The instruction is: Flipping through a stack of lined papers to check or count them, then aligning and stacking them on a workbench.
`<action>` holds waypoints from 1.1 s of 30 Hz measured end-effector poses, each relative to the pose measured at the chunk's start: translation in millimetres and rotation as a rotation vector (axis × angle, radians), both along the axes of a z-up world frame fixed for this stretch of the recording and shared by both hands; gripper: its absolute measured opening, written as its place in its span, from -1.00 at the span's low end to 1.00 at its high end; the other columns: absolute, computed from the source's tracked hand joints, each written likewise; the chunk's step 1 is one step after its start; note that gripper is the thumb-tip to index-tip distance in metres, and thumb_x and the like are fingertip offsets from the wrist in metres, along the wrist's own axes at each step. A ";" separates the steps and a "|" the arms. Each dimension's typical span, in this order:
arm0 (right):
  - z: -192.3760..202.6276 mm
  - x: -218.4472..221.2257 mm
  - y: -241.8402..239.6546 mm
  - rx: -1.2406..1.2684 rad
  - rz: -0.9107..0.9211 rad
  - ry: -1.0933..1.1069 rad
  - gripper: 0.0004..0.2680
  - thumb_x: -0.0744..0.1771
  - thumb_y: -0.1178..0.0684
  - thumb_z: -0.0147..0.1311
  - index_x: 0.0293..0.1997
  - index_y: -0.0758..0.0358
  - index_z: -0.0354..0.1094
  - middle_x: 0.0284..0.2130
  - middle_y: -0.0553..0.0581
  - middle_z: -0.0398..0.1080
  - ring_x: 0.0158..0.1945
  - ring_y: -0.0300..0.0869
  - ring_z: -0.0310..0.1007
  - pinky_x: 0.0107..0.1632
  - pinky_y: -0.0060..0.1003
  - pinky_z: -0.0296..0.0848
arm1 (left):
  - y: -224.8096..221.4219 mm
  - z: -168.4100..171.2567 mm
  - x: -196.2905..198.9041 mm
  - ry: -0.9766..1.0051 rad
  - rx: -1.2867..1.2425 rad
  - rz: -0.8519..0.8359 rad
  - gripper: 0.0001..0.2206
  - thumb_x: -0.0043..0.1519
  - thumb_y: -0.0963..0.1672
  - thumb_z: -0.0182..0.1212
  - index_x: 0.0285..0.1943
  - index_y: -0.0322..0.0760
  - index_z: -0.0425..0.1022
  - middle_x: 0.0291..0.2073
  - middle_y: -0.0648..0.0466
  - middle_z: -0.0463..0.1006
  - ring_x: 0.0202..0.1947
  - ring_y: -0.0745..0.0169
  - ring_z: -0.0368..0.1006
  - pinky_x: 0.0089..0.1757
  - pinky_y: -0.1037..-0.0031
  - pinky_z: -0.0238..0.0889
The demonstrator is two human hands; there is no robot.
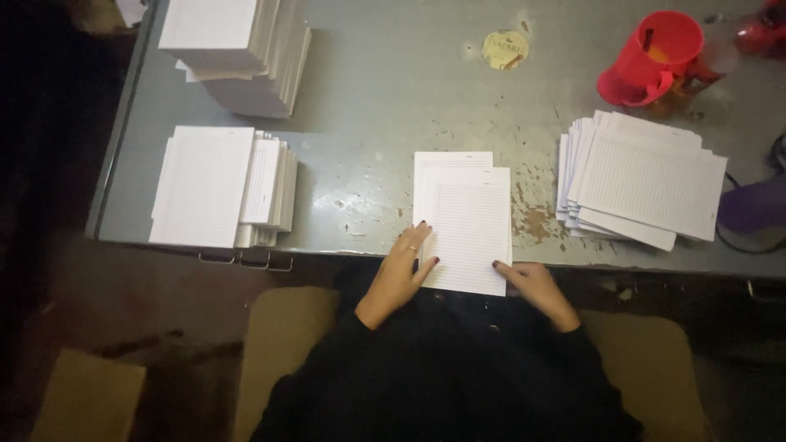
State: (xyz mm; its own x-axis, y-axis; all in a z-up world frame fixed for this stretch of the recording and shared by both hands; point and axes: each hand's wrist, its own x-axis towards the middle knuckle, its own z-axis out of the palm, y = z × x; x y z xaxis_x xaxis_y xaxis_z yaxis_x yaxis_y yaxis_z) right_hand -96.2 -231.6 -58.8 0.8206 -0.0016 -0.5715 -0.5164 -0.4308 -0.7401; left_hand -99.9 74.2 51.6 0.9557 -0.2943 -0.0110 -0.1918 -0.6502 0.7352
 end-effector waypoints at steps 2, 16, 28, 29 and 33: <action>38.6 -18.5 35.3 0.168 -0.192 0.027 -0.66 0.34 -0.10 0.20 -0.13 0.56 0.50 -0.39 0.36 0.47 -0.31 0.00 0.52 -0.28 -0.14 0.52 | 7.7 -0.6 6.6 0.029 -0.149 0.087 -0.54 0.34 -0.07 0.16 0.38 -0.39 0.30 0.25 -0.26 0.40 0.29 -0.26 0.29 0.24 0.09 0.15; 85.6 -32.2 53.3 0.841 -0.248 0.085 -0.52 0.28 0.25 0.09 0.36 0.52 0.05 0.05 0.43 0.41 -0.03 0.11 0.54 -0.09 0.09 0.55 | 59.0 -88.7 -4.9 1.084 -1.093 0.248 -0.04 0.24 0.37 -0.32 0.41 -0.50 0.27 0.26 -0.36 0.35 0.25 -0.30 0.32 0.20 0.00 0.23; 142.8 3.0 53.9 0.421 -0.009 -0.118 -0.41 0.29 0.24 0.15 0.51 0.35 -0.08 -0.10 0.57 0.49 -0.11 0.16 0.56 -0.15 0.03 0.59 | 16.5 -40.7 39.2 0.631 -0.897 0.312 -0.48 0.22 -0.10 0.39 0.31 -0.40 0.33 -0.10 -0.12 0.63 -0.18 0.10 0.61 -0.24 0.35 0.57; 135.5 10.2 55.5 0.375 -0.013 -0.145 -0.42 0.30 0.19 0.17 0.50 0.33 -0.05 -0.11 0.59 0.48 -0.12 0.21 0.56 -0.18 0.03 0.59 | 16.9 -52.8 50.6 0.500 -0.785 0.323 -0.51 0.24 -0.11 0.36 0.31 -0.41 0.33 -0.07 -0.21 0.61 -0.11 0.02 0.59 -0.19 0.28 0.55; 21.0 47.4 39.1 0.191 0.071 -0.255 -0.52 0.32 0.15 0.21 0.42 0.29 0.13 -0.16 0.57 0.49 -0.17 0.19 0.58 -0.24 -0.06 0.61 | 13.5 -55.7 66.7 0.253 -0.298 0.309 -0.42 0.26 -0.05 0.29 0.40 -0.45 0.26 0.15 -0.40 0.48 0.10 -0.42 0.47 0.03 -0.08 0.40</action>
State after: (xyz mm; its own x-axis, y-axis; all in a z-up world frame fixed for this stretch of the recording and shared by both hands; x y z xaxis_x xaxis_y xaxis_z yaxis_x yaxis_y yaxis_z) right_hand -48.9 -192.5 -37.8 0.9315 0.1483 -0.3320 -0.2776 -0.2996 -0.9128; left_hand -33.1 87.7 -4.1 0.9769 -0.0232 -0.2125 0.1854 -0.4026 0.8964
